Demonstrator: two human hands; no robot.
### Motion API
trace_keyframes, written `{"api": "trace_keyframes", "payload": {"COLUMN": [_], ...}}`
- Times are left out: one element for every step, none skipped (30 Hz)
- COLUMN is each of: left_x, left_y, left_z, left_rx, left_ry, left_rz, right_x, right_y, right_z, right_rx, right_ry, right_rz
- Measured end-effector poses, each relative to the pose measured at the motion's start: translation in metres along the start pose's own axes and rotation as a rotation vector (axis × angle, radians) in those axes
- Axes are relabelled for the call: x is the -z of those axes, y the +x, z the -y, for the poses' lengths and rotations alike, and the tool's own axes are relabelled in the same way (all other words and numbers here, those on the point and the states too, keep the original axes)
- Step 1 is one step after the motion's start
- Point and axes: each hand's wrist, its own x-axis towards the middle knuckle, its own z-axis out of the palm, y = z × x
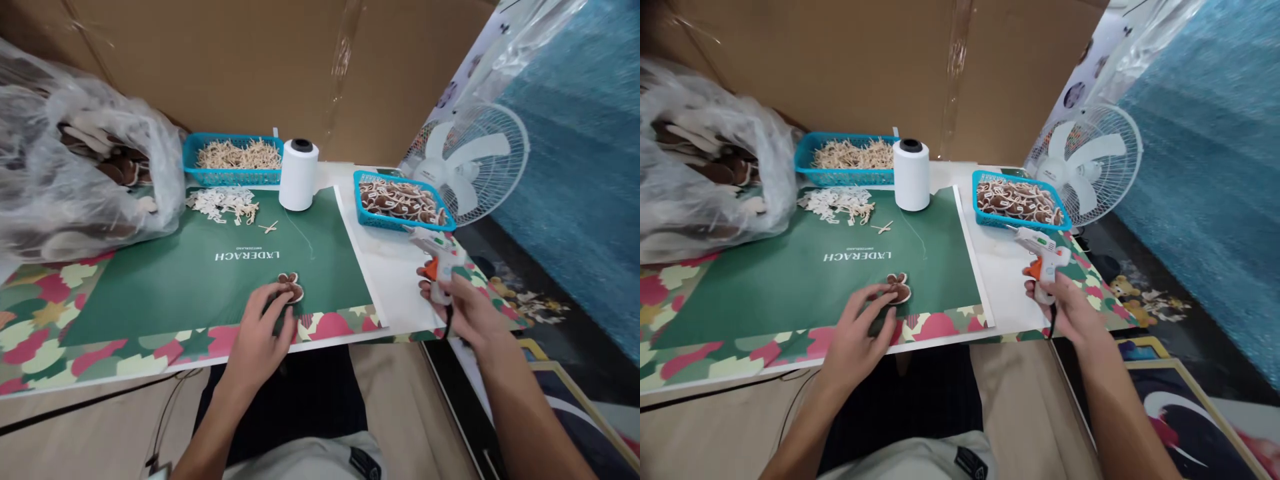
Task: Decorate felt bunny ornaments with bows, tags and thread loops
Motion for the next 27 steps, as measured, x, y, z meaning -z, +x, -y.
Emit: {"api": "trace_keyframes", "payload": {"left_x": [0.0, -0.001, -0.002, -0.004, -0.005, -0.007, -0.009, -0.011, -0.013, -0.015, -0.017, -0.019, -0.02, -0.021, -0.022, -0.023, -0.023, -0.023, -0.024, -0.024, -0.024, -0.024, -0.024, -0.024, -0.024, -0.024, -0.024], "left_y": [-0.001, -0.003, -0.004, -0.006, -0.008, -0.01, -0.011, -0.012, -0.013, -0.014, -0.014, -0.015, -0.015, -0.015, -0.015, -0.015, -0.015, -0.015, -0.016, -0.016, -0.015, -0.015, -0.015, -0.015, -0.015, -0.015, -0.015], "left_z": [-0.001, -0.003, -0.005, -0.008, -0.01, -0.012, -0.014, -0.015, -0.016, -0.016, -0.016, -0.016, -0.016, -0.016, -0.016, -0.016, -0.016, -0.016, -0.016, -0.016, -0.016, -0.016, -0.016, -0.016, -0.016, -0.016, -0.016], "left_rx": [-0.026, -0.051, -0.071, -0.085, -0.093, -0.1, -0.106, -0.113, -0.119, -0.122, -0.118, -0.11, -0.101, -0.092, -0.086, -0.08, -0.076, -0.071, -0.066, -0.063, -0.062, -0.062, -0.061, -0.059, -0.056, -0.053, -0.052], "left_ry": [0.017, 0.036, 0.057, 0.077, 0.1, 0.132, 0.173, 0.218, 0.257, 0.286, 0.304, 0.311, 0.309, 0.306, 0.305, 0.301, 0.295, 0.289, 0.283, 0.278, 0.274, 0.27, 0.268, 0.267, 0.265, 0.262, 0.258], "left_rz": [-0.031, -0.052, -0.06, -0.054, -0.037, -0.017, 0.0, 0.013, 0.022, 0.025, 0.024, 0.023, 0.025, 0.029, 0.034, 0.04, 0.047, 0.052, 0.056, 0.058, 0.056, 0.055, 0.058, 0.061, 0.066, 0.069, 0.072], "right_x": [-0.011, -0.023, -0.036, -0.048, -0.06, -0.071, -0.08, -0.087, -0.094, -0.099, -0.103, -0.107, -0.11, -0.113, -0.115, -0.117, -0.119, -0.12, -0.121, -0.121, -0.121, -0.121, -0.12, -0.12, -0.12, -0.119, -0.119], "right_y": [-0.003, -0.004, -0.005, -0.005, -0.004, -0.003, -0.002, -0.001, 0.0, 0.001, 0.002, 0.004, 0.006, 0.008, 0.01, 0.013, 0.015, 0.016, 0.017, 0.018, 0.018, 0.018, 0.018, 0.017, 0.017, 0.017, 0.017], "right_z": [0.003, 0.005, 0.008, 0.011, 0.014, 0.016, 0.018, 0.02, 0.022, 0.024, 0.026, 0.028, 0.029, 0.03, 0.03, 0.029, 0.027, 0.025, 0.023, 0.022, 0.021, 0.02, 0.02, 0.021, 0.022, 0.023, 0.023], "right_rx": [-0.004, -0.029, -0.056, -0.059, -0.049, -0.034, -0.019, -0.007, -0.002, 0.002, 0.008, 0.017, 0.026, 0.028, 0.021, 0.003, -0.021, -0.043, -0.06, -0.071, -0.079, -0.084, -0.088, -0.092, -0.097, -0.102, -0.108], "right_ry": [0.084, 0.176, 0.256, 0.299, 0.303, 0.27, 0.206, 0.122, 0.037, -0.03, -0.068, -0.083, -0.083, -0.079, -0.077, -0.084, -0.1, -0.121, -0.143, -0.161, -0.175, -0.185, -0.191, -0.196, -0.201, -0.208, -0.216], "right_rz": [0.025, 0.063, 0.113, 0.17, 0.231, 0.286, 0.335, 0.374, 0.402, 0.422, 0.439, 0.453, 0.468, 0.474, 0.479, 0.482, 0.484, 0.485, 0.483, 0.479, 0.474, 0.471, 0.469, 0.47, 0.469, 0.467, 0.466]}}
